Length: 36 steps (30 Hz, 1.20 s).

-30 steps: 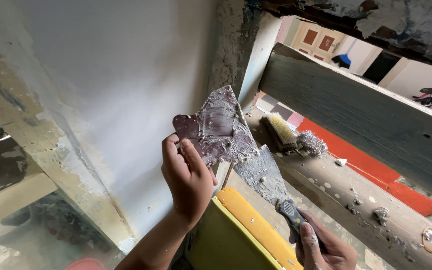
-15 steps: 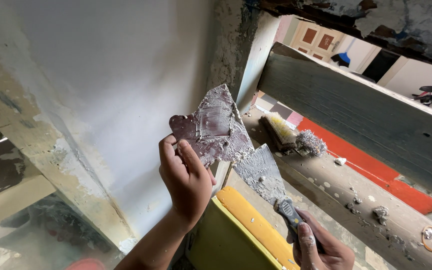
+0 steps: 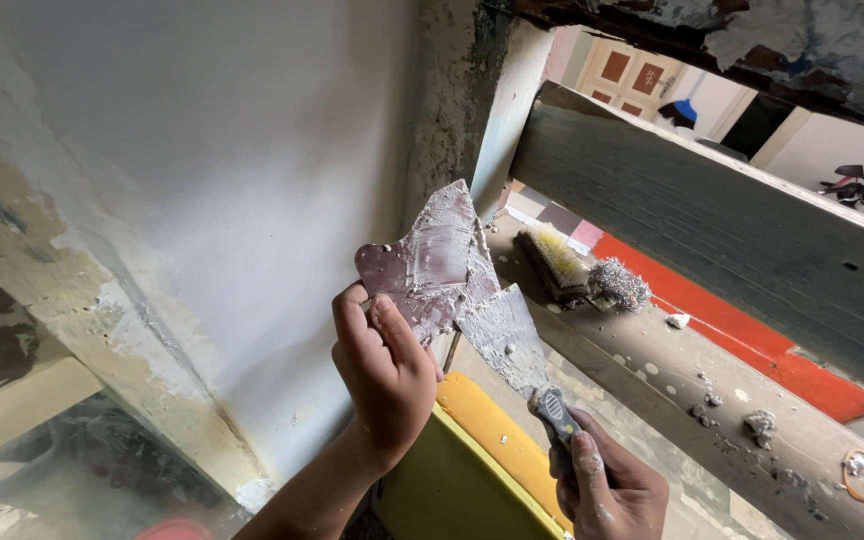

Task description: The person mixes plaster between two putty knives, applies the plaster to the wall and ceiling corner, and smooths the surface with the putty knife.

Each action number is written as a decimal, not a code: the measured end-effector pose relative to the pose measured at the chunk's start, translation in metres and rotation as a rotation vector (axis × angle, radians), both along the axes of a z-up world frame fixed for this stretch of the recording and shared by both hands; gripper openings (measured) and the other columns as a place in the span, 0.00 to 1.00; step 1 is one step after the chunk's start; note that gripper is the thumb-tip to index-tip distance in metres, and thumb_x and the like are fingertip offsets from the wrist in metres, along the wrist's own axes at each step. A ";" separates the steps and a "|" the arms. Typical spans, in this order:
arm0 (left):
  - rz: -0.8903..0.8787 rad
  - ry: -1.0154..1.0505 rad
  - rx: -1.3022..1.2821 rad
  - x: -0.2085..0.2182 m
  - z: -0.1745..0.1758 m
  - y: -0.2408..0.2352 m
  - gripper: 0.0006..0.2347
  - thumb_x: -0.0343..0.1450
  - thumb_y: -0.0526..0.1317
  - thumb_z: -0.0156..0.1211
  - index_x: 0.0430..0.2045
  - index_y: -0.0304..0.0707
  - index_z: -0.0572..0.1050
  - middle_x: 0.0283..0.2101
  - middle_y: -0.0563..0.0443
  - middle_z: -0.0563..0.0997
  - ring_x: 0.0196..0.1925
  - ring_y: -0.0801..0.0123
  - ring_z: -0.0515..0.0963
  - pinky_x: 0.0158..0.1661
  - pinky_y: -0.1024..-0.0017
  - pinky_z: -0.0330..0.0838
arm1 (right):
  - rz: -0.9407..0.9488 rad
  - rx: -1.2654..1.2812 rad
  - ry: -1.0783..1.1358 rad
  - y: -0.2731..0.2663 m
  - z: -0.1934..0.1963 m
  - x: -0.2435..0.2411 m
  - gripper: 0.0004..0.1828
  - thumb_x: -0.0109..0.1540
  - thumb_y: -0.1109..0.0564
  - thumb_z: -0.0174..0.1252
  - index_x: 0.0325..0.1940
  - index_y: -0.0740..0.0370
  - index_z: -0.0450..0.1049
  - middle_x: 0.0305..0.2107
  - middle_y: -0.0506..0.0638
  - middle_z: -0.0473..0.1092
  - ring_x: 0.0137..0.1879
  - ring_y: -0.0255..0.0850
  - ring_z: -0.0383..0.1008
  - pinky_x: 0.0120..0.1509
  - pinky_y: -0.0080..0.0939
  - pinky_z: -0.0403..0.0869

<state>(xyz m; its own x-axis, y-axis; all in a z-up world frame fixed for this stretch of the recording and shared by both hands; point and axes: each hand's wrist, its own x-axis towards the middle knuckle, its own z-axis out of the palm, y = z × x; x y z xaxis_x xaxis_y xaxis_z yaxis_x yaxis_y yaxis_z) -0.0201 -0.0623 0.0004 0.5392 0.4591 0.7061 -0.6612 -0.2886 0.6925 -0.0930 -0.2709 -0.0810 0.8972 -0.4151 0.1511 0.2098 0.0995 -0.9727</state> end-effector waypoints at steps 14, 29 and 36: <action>0.234 -0.209 0.202 0.013 -0.033 -0.011 0.05 0.78 0.27 0.47 0.46 0.22 0.67 0.23 0.50 0.73 0.19 0.73 0.74 0.21 0.76 0.65 | 0.092 0.213 -0.031 0.024 -0.011 0.012 0.21 0.65 0.59 0.54 0.57 0.77 0.77 0.17 0.59 0.68 0.17 0.34 0.58 0.19 0.34 0.55; 0.302 -0.393 0.488 0.021 -0.047 0.027 0.05 0.78 0.26 0.48 0.44 0.17 0.68 0.42 0.33 0.80 0.34 0.49 0.84 0.31 0.67 0.78 | 0.289 0.297 -0.295 0.039 -0.029 0.045 0.20 0.68 0.61 0.53 0.60 0.79 0.74 0.20 0.53 0.65 0.21 0.34 0.56 0.19 0.33 0.53; 0.095 -0.355 0.592 0.030 -0.063 0.047 0.05 0.75 0.24 0.53 0.43 0.18 0.69 0.34 0.36 0.80 0.21 0.58 0.78 0.21 0.67 0.71 | 0.345 0.305 -0.300 0.042 -0.033 0.062 0.21 0.68 0.59 0.51 0.61 0.76 0.72 0.24 0.55 0.68 0.24 0.35 0.59 0.22 0.33 0.57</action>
